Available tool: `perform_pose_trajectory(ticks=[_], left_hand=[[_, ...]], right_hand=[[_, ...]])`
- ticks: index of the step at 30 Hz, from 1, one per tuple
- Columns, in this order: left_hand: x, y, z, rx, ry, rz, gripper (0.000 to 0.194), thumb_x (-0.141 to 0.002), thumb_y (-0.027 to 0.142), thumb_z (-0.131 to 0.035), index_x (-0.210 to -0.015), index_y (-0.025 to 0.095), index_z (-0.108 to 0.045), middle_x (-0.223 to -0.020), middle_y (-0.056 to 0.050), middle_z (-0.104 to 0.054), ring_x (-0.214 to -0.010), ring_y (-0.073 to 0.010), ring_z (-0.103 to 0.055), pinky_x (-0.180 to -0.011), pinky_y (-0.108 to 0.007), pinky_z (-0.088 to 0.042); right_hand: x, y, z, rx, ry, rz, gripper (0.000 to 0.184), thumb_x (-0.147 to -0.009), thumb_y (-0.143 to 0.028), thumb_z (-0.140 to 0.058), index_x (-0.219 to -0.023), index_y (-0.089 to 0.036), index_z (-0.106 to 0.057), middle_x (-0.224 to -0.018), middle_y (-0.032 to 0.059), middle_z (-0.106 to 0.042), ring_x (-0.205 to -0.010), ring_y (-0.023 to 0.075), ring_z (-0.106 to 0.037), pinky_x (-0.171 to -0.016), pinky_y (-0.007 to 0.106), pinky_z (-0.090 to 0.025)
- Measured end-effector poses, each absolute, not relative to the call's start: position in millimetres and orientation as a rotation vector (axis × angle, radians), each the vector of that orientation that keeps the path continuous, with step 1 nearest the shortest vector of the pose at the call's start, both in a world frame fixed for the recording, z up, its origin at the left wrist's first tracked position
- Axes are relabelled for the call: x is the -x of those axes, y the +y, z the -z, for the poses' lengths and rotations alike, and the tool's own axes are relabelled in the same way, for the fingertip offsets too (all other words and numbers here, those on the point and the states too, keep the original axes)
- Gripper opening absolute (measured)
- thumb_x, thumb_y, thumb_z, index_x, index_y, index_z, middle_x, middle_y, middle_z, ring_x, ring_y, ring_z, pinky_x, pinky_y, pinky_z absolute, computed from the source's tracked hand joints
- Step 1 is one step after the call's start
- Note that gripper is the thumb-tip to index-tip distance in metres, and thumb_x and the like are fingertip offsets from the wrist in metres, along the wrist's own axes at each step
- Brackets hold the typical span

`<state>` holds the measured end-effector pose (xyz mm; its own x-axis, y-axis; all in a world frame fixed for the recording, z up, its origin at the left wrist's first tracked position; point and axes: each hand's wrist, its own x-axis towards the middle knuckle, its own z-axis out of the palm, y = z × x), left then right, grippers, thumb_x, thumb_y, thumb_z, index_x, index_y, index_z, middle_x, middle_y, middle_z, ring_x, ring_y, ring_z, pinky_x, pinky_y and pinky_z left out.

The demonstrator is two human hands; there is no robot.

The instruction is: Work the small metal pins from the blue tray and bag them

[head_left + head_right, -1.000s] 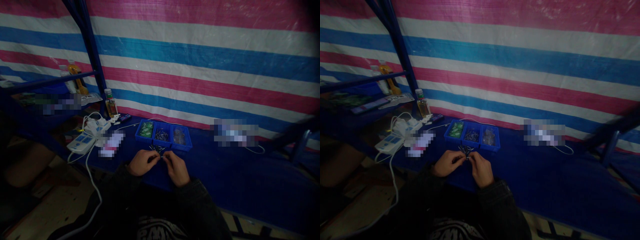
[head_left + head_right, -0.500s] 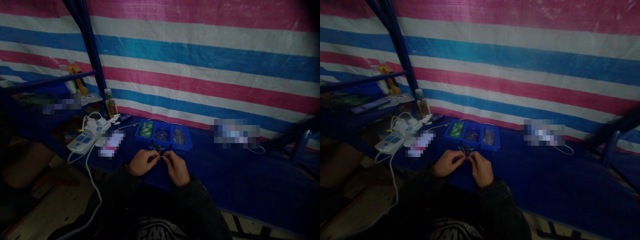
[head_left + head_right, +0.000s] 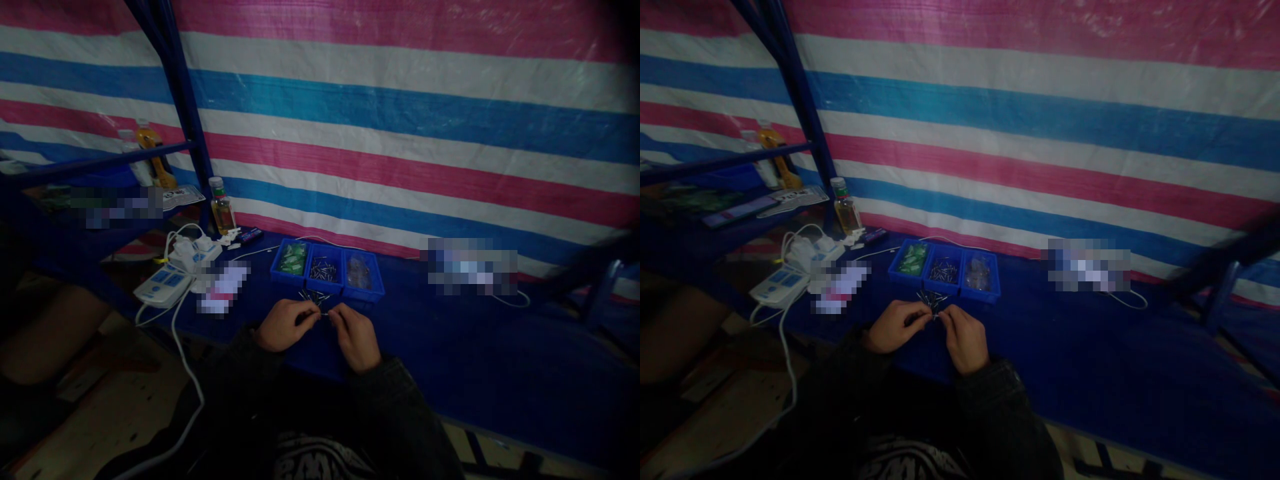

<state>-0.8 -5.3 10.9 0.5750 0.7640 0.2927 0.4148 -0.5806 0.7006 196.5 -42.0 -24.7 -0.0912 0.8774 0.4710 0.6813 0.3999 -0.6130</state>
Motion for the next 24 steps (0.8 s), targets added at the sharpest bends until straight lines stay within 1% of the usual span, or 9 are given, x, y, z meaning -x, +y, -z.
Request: perform_pose_trajectory(ticks=[2, 4, 6, 10, 13, 17, 19, 22, 24], left_hand=[[0.6, -5.3, -11.0, -2.227, 0.942, -0.798, 0.02, -0.097, 0.025, -0.055, -0.085, 0.017, -0.068, -0.068, 0.0, -0.066, -0.058, -0.0109, -0.055, -0.06, -0.021, -0.039], [0.7, -5.1, -11.1, -2.231, 0.942, -0.799, 0.019, -0.096, 0.026, -0.055, -0.085, 0.016, -0.068, -0.067, 0.0, -0.065, -0.058, -0.011, -0.054, -0.059, -0.021, -0.038], [0.8, -4.7, -10.9, -2.237, 0.941, -0.801, 0.019, -0.096, 0.026, -0.056, -0.086, 0.016, -0.069, -0.067, 0.0, -0.065, -0.057, -0.011, -0.053, -0.059, -0.021, -0.038], [0.8, -4.1, -9.8, -2.239, 0.94, -0.805, 0.018, -0.096, 0.025, -0.056, -0.086, 0.016, -0.069, -0.068, 0.0, -0.065, -0.058, -0.011, -0.053, -0.058, -0.021, -0.037], [0.6, -4.2, -9.2, -2.238, 0.94, -0.809, 0.019, -0.096, 0.025, -0.056, -0.085, 0.017, -0.069, -0.068, 0.001, -0.064, -0.058, -0.0109, -0.053, -0.059, -0.021, -0.037], [0.7, -4.6, -9.5, -2.235, 0.944, -0.81, 0.018, -0.096, 0.025, -0.056, -0.086, 0.017, -0.069, -0.068, 0.001, -0.064, -0.059, -0.0111, -0.054, -0.06, -0.021, -0.038], [0.8, -4.6, -9.7, -2.232, 0.95, -0.811, 0.018, -0.095, 0.025, -0.056, -0.085, 0.017, -0.069, -0.068, 0.0, -0.065, -0.059, -0.0113, -0.054, -0.06, -0.021, -0.038], [0.8, -4.6, -10.0, -2.23, 0.954, -0.813, 0.019, -0.096, 0.025, -0.056, -0.084, 0.017, -0.068, -0.068, 0.0, -0.065, -0.059, -0.0111, -0.054, -0.059, -0.021, -0.039], [0.7, -4.7, -10.5, -2.227, 0.956, -0.814, 0.019, -0.096, 0.025, -0.056, -0.085, 0.017, -0.068, -0.068, 0.001, -0.066, -0.058, -0.011, -0.054, -0.059, -0.02, -0.039]], right_hand=[[-196.3, -42.7, 23.9, 1.329, -1.815, -0.314, 0.022, -0.102, -0.031, -0.046, -0.085, -0.023, -0.059, -0.075, 0.0017, -0.067, -0.068, 0.0179, -0.065, -0.068, 0.028, -0.047], [-195.5, -43.2, 23.5, 1.287, -1.796, -0.336, 0.014, -0.1, -0.03, -0.048, -0.099, -0.023, -0.06, -0.086, 0.0039, -0.071, -0.077, 0.0193, -0.069, -0.073, 0.028, -0.05], [-194.3, -43.3, 23.9, 1.253, -1.794, -0.364, 0.015, -0.1, -0.028, -0.048, -0.109, -0.023, -0.059, -0.095, 0.0056, -0.073, -0.085, 0.0205, -0.071, -0.077, 0.03, -0.052], [-193.7, -42.4, 26.2, 1.25, -1.82, -0.368, 0.012, -0.1, -0.025, -0.046, -0.101, -0.024, -0.058, -0.093, 0.005, -0.071, -0.085, 0.0206, -0.07, -0.077, 0.03, -0.051], [-195.1, -41.2, 27.4, 1.277, -1.825, -0.339, 0.012, -0.101, -0.025, -0.046, -0.098, -0.023, -0.058, -0.09, 0.0041, -0.07, -0.082, 0.0201, -0.068, -0.077, 0.03, -0.05], [-196.6, -40.8, 26.1, 1.321, -1.814, -0.296, 0.017, -0.101, -0.027, -0.046, -0.091, -0.023, -0.06, -0.083, 0.0035, -0.069, -0.075, 0.0195, -0.067, -0.074, 0.029, -0.049], [-196.2, -41.3, 24.8, 1.308, -1.805, -0.313, 0.017, -0.101, -0.027, -0.046, -0.094, -0.023, -0.061, -0.086, 0.0041, -0.07, -0.078, 0.0199, -0.068, -0.076, 0.029, -0.05], [-194.9, -42.4, 23.7, 1.253, -1.797, -0.364, 0.015, -0.1, -0.025, -0.047, -0.109, -0.023, -0.059, -0.098, 0.0058, -0.073, -0.089, 0.0208, -0.07, -0.08, 0.03, -0.052], [-194.5, -42.7, 24.0, 1.244, -1.802, -0.372, 0.014, -0.1, -0.023, -0.047, -0.109, -0.023, -0.057, -0.098, 0.0055, -0.072, -0.089, 0.0206, -0.07, -0.079, 0.029, -0.051]])
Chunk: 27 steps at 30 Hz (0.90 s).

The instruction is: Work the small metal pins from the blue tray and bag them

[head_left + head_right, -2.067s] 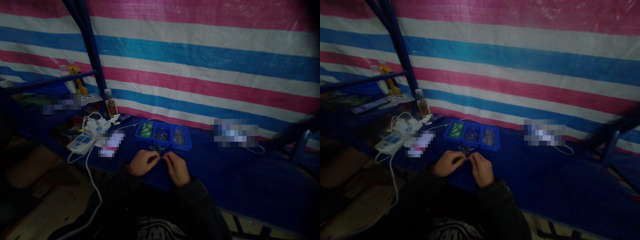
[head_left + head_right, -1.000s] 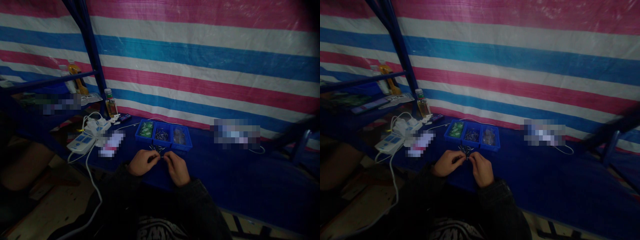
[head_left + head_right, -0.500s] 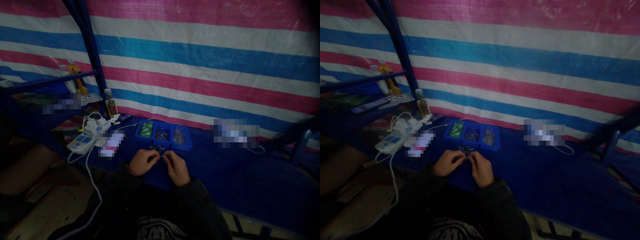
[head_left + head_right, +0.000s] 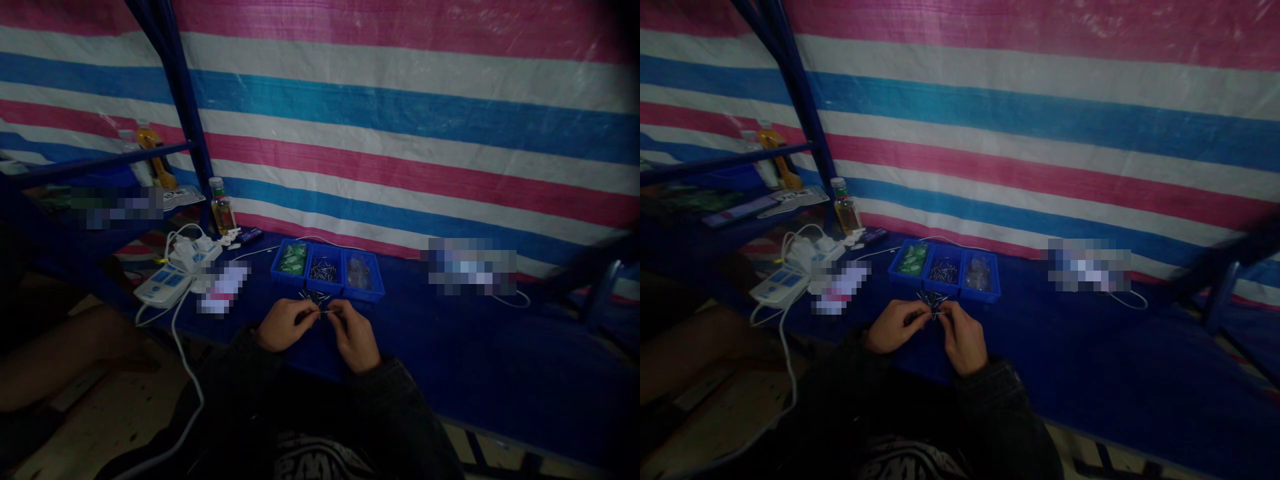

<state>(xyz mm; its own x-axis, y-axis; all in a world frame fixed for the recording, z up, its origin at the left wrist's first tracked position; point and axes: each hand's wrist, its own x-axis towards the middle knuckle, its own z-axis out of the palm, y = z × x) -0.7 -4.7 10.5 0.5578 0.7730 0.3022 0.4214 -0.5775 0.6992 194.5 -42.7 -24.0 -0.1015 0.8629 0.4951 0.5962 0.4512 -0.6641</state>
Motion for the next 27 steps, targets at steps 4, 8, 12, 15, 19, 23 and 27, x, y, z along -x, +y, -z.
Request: perform_pose_trajectory(ticks=[4, 8, 12, 15, 19, 23, 27], left_hand=[[0.8, -5.1, -11.5, -2.225, 0.956, -0.805, 0.018, -0.096, 0.024, -0.056, -0.086, 0.017, -0.069, -0.069, 0.001, -0.066, -0.059, -0.0108, -0.055, -0.06, -0.02, -0.039], [1.2, -5.1, -10.3, -2.222, 0.957, -0.813, 0.017, -0.095, 0.025, -0.057, -0.085, 0.017, -0.069, -0.068, 0.001, -0.066, -0.058, -0.0107, -0.054, -0.06, -0.021, -0.038], [1.4, -4.6, -8.7, -2.221, 0.953, -0.816, 0.018, -0.096, 0.024, -0.055, -0.086, 0.017, -0.068, -0.067, 0.001, -0.066, -0.058, -0.0107, -0.055, -0.06, -0.021, -0.038], [1.5, -4.3, -8.5, -2.227, 0.942, -0.809, 0.018, -0.097, 0.024, -0.055, -0.087, 0.017, -0.068, -0.068, 0.001, -0.066, -0.058, -0.0106, -0.055, -0.061, -0.021, -0.038], [1.6, -4.2, -9.3, -2.235, 0.945, -0.806, 0.018, -0.096, 0.025, -0.056, -0.086, 0.017, -0.068, -0.067, 0.001, -0.064, -0.058, -0.0105, -0.053, -0.06, -0.021, -0.037], [1.3, -4.0, -9.6, -2.234, 0.943, -0.805, 0.019, -0.096, 0.025, -0.056, -0.083, 0.016, -0.067, -0.066, 0.002, -0.063, -0.058, -0.0101, -0.053, -0.059, -0.02, -0.037], [1.1, -3.9, -8.8, -2.218, 0.947, -0.809, 0.019, -0.097, 0.024, -0.055, -0.085, 0.017, -0.067, -0.067, 0.002, -0.064, -0.057, -0.01, -0.053, -0.058, -0.02, -0.037]], right_hand=[[-195.9, -42.5, 24.4, 1.306, -1.825, -0.334, 0.014, -0.102, -0.025, -0.044, -0.097, -0.024, -0.057, -0.085, 0.0024, -0.069, -0.076, 0.0187, -0.067, -0.07, 0.027, -0.047], [-196.6, -42.3, 23.3, 1.326, -1.81, -0.318, 0.019, -0.103, -0.031, -0.043, -0.092, -0.024, -0.057, -0.082, 0.0025, -0.068, -0.073, 0.0186, -0.066, -0.069, 0.027, -0.046], [-195.3, -41.8, 24.9, 1.276, -1.78, -0.382, 0.01, -0.101, -0.029, -0.048, -0.102, -0.024, -0.056, -0.092, 0.0038, -0.07, -0.083, 0.0198, -0.068, -0.075, 0.028, -0.048], [-195.3, -41.3, 25.9, 1.294, -1.778, -0.375, 0.009, -0.101, -0.027, -0.046, -0.1, -0.023, -0.055, -0.089, 0.003, -0.069, -0.079, 0.0191, -0.067, -0.071, 0.027, -0.046], [-196.4, -42.0, 23.4, 1.343, -1.799, -0.339, 0.016, -0.102, -0.028, -0.045, -0.091, -0.023, -0.056, -0.08, 0.0018, -0.067, -0.072, 0.0183, -0.065, -0.07, 0.027, -0.046], [-195.4, -42.8, 23.1, 1.317, -1.781, -0.361, 0.013, -0.101, -0.029, -0.048, -0.097, -0.023, -0.058, -0.087, 0.0032, -0.07, -0.079, 0.0189, -0.068, -0.073, 0.027, -0.047], [-194.8, -41.8, 26.2, 1.307, -1.782, -0.354, 0.008, -0.099, -0.025, -0.049, -0.101, -0.023, -0.056, -0.091, 0.0034, -0.071, -0.082, 0.0192, -0.07, -0.073, 0.026, -0.048]])
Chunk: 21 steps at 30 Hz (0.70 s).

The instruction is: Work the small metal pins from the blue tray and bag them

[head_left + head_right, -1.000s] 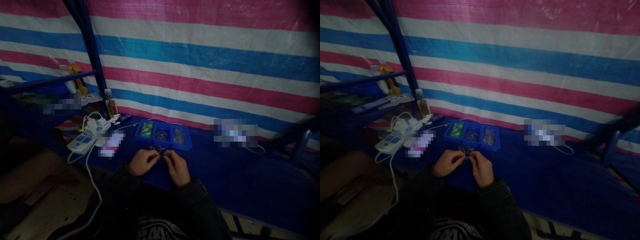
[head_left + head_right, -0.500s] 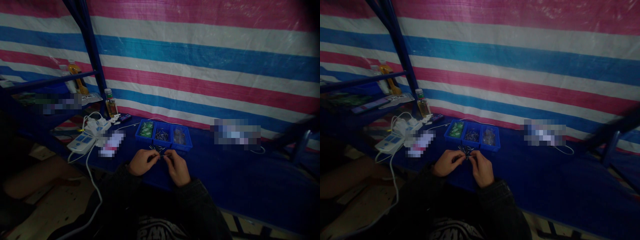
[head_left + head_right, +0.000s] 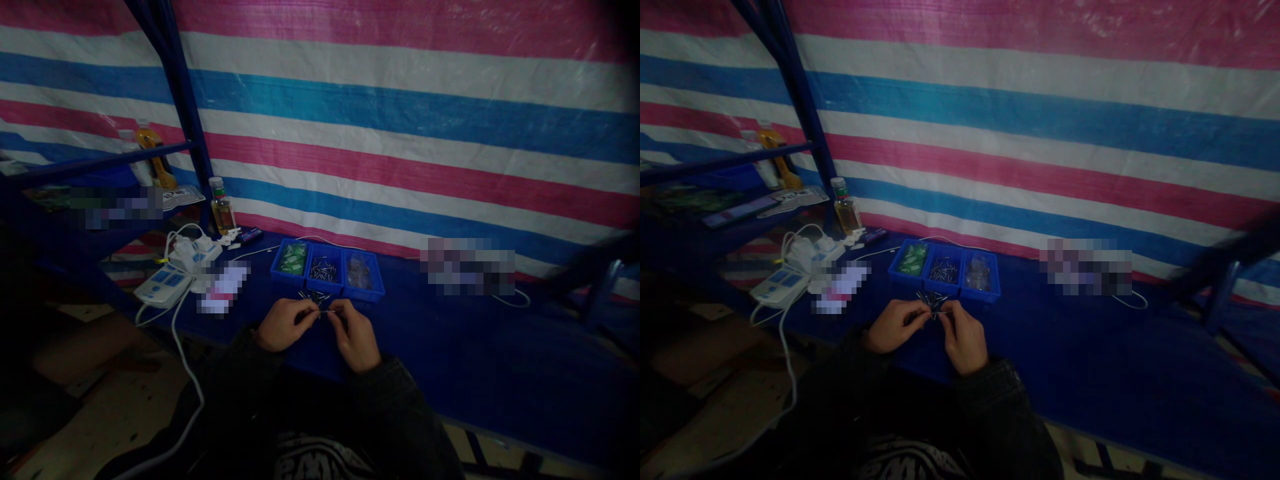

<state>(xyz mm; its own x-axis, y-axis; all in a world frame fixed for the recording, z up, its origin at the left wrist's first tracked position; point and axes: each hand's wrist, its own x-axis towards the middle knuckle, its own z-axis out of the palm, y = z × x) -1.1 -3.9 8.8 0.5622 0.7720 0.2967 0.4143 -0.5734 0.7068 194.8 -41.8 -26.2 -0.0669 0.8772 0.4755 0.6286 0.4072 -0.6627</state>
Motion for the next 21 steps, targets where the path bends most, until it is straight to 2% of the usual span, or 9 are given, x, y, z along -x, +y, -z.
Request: perform_pose_trajectory(ticks=[6, 12, 21], left_hand=[[1.5, -4.8, -9.9, -2.238, 0.948, -0.818, 0.018, -0.096, 0.024, -0.056, -0.084, 0.017, -0.067, -0.067, 0.002, -0.063, -0.057, -0.0102, -0.052, -0.059, -0.02, -0.037], [1.2, -4.7, -9.6, -2.216, 0.957, -0.823, 0.018, -0.096, 0.024, -0.056, -0.086, 0.017, -0.068, -0.067, 0.001, -0.064, -0.057, -0.0103, -0.053, -0.059, -0.02, -0.037], [1.6, -5.1, -11.4, -2.227, 0.95, -0.799, 0.018, -0.096, 0.025, -0.056, -0.086, 0.017, -0.068, -0.067, 0.001, -0.064, -0.058, -0.0104, -0.053, -0.06, -0.02, -0.038]], right_hand=[[-196.4, -42.4, 21.6, 1.374, -1.794, -0.334, 0.019, -0.102, -0.028, -0.045, -0.087, -0.023, -0.056, -0.077, 0.0013, -0.066, -0.07, 0.0179, -0.064, -0.069, 0.027, -0.044], [-194.1, -44.5, 20.0, 1.302, -1.766, -0.425, 0.011, -0.101, -0.027, -0.046, -0.103, -0.023, -0.056, -0.092, 0.0037, -0.07, -0.081, 0.0187, -0.067, -0.074, 0.026, -0.045], [-196.9, -42.6, 21.7, 1.386, -1.798, -0.343, 0.024, -0.103, -0.031, -0.043, -0.084, -0.023, -0.055, -0.072, -0.0006, -0.064, -0.065, 0.016, -0.061, -0.064, 0.026, -0.04]])
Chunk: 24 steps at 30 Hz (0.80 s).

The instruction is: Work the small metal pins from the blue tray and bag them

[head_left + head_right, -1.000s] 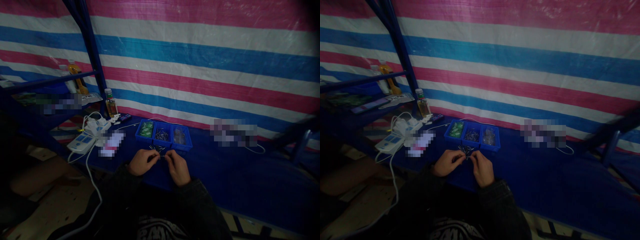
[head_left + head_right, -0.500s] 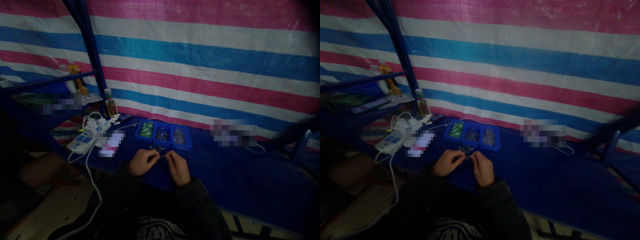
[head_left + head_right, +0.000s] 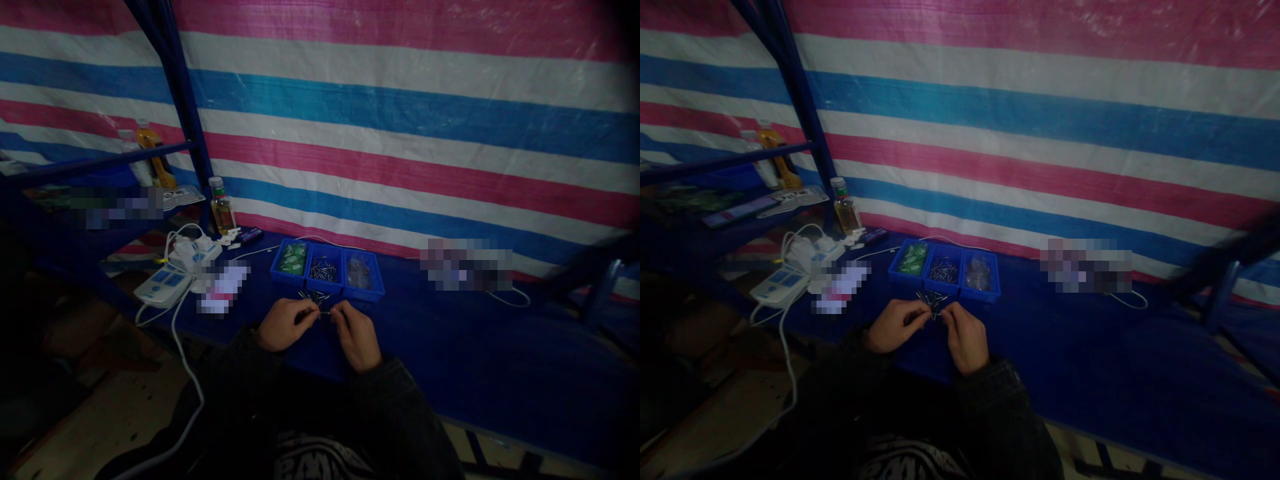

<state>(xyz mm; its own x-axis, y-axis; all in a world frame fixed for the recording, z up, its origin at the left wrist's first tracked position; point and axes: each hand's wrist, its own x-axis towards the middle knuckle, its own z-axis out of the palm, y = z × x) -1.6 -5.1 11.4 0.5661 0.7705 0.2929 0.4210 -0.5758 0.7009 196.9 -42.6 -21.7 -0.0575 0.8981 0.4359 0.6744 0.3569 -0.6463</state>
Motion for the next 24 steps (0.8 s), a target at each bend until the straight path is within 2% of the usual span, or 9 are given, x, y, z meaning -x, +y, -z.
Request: perform_pose_trajectory(ticks=[5, 13, 19, 24], left_hand=[[1.3, -4.5, -9.7, -2.224, 0.959, -0.806, 0.019, -0.097, 0.025, -0.055, -0.085, 0.017, -0.068, -0.067, 0.001, -0.064, -0.057, -0.0102, -0.053, -0.059, -0.02, -0.037], [1.2, -5.7, -12.8, -2.218, 0.961, -0.808, 0.018, -0.096, 0.024, -0.056, -0.085, 0.017, -0.068, -0.068, 0.001, -0.065, -0.058, -0.01, -0.054, -0.059, -0.02, -0.038], [1.3, -5.0, -12.0, -2.219, 0.96, -0.808, 0.018, -0.096, 0.024, -0.056, -0.086, 0.017, -0.069, -0.068, 0.001, -0.066, -0.057, -0.0101, -0.054, -0.059, -0.02, -0.038], [1.2, -5.1, -12.0, -2.23, 0.962, -0.81, 0.019, -0.096, 0.026, -0.056, -0.087, 0.017, -0.069, -0.067, 0.001, -0.066, -0.058, -0.0108, -0.055, -0.06, -0.021, -0.039]], right_hand=[[-196.0, -42.3, 22.0, 1.346, -1.794, -0.363, 0.023, -0.103, -0.038, -0.046, -0.088, -0.023, -0.057, -0.076, 0.0002, -0.066, -0.068, 0.0167, -0.063, -0.068, 0.026, -0.042], [-196.8, -41.8, 22.3, 1.376, -1.828, -0.316, 0.038, -0.105, -0.039, -0.04, -0.073, -0.022, -0.054, -0.069, 0.0003, -0.06, -0.064, 0.0156, -0.058, -0.065, 0.026, -0.039], [-195.3, -43.5, 19.3, 1.374, -1.782, -0.349, 0.027, -0.101, -0.039, -0.05, -0.082, -0.022, -0.056, -0.071, -0.0017, -0.063, -0.063, 0.0147, -0.059, -0.066, 0.025, -0.039], [-195.4, -43.9, 19.8, 1.386, -1.82, -0.309, 0.035, -0.104, -0.041, -0.045, -0.075, -0.023, -0.053, -0.065, -0.0019, -0.06, -0.059, 0.0146, -0.058, -0.062, 0.026, -0.038]])
